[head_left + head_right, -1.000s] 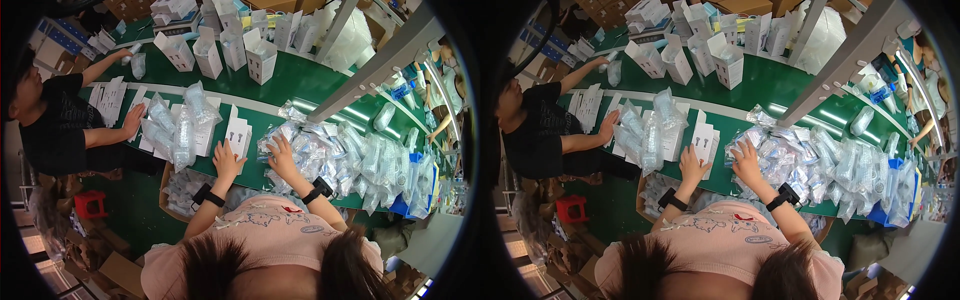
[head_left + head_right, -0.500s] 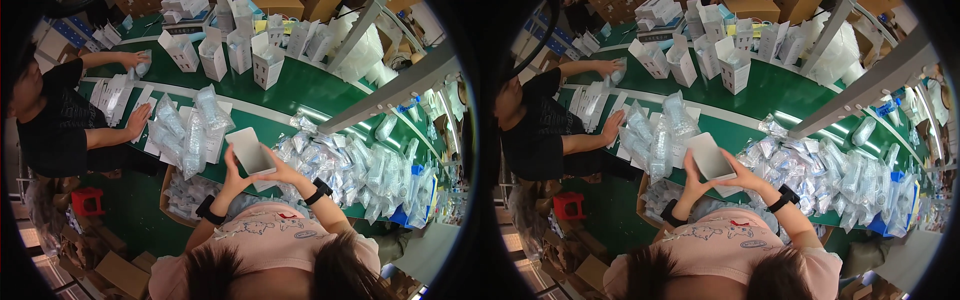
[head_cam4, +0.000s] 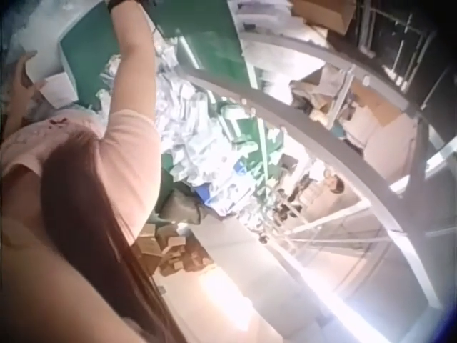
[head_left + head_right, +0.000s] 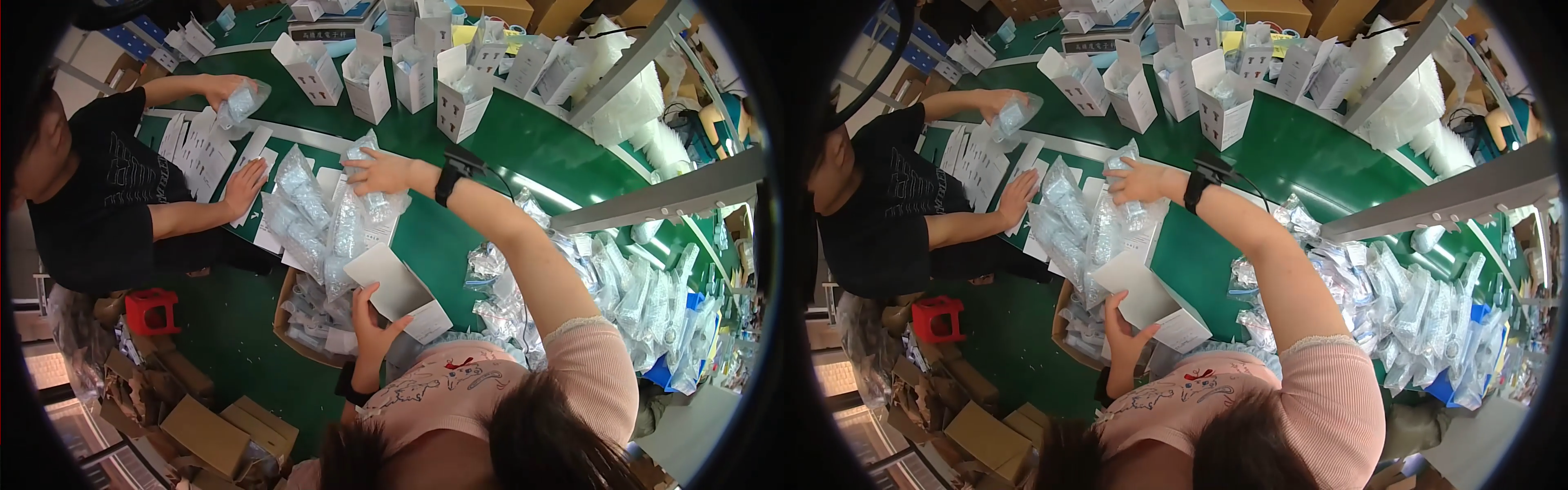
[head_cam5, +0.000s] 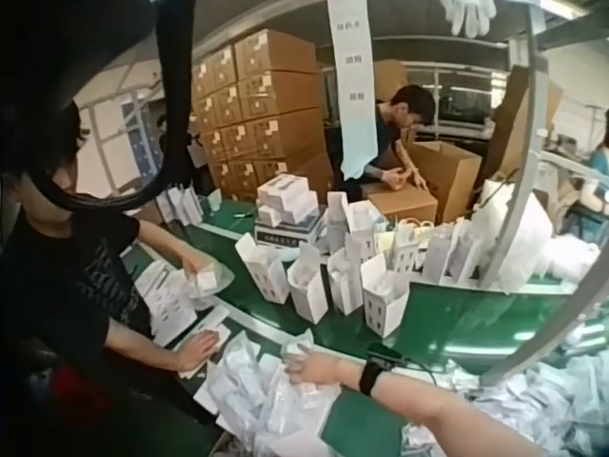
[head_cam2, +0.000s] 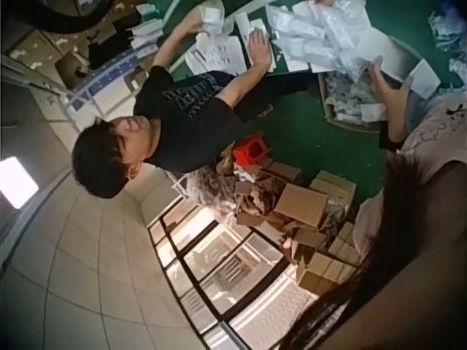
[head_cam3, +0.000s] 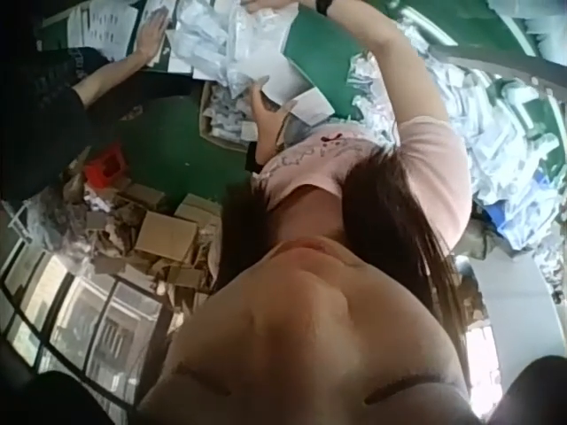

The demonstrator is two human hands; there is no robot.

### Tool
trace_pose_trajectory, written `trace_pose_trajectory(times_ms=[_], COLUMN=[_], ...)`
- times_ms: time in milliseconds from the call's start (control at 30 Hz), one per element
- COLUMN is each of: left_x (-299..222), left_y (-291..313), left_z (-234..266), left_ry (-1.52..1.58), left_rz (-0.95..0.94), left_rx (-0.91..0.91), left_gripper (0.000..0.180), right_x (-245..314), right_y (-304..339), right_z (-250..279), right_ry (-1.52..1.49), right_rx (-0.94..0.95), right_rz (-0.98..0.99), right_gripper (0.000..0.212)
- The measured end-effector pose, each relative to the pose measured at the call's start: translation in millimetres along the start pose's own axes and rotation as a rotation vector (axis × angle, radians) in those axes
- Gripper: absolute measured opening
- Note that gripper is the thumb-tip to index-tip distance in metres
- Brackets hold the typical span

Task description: The person gathers small plastic bags from a bin and places them on a table. They then place bubble-wrapped items and instruction manuals into boxes before setting the filled boxes aside.

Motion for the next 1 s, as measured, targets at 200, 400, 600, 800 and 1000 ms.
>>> trace_pose_trajectory(times_ms=[200,400,600,800,1000], left_x=[0.9,-12.3,-22.6,-14.9,10.2], left_y=[-4.5,-49.0,-83.6,-81.7,-70.4], left_z=[-12.3,-57.6,-123.0,-146.7,-142.4], left_ry=[0.02,-0.306,-0.41,-0.184,-0.241], left_rz=[0.038,-0.12,-0.425,-0.431,-0.243], left_rx=[-0.022,0.084,0.166,0.114,0.052], left_gripper=[0.073,0.071,0.065,0.065,0.07], right_x=[-28.0,6.6,100.0,117.2,134.5], right_y=[36.1,194.4,253.5,223.0,187.7], right_z=[21.9,133.8,193.7,127.8,130.9], right_ry=[-0.152,-0.917,-1.093,-0.762,0.091], right_rx=[-0.373,-1.4,-1.906,-2.016,-1.191], right_rz=[-0.2,-1.037,-0.859,-1.242,-1.055], right_gripper=[0.041,0.063,0.068,0.059,0.053])
Point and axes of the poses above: each hand's wrist, its own y-axis away from the middle knuckle, its own z-axis out of the back of the hand, x = y × z, the point moved 6 cm from there along -y, towards the middle knuckle, and after that the axes turned 3 degrees about -x, right-handed, at the moved point
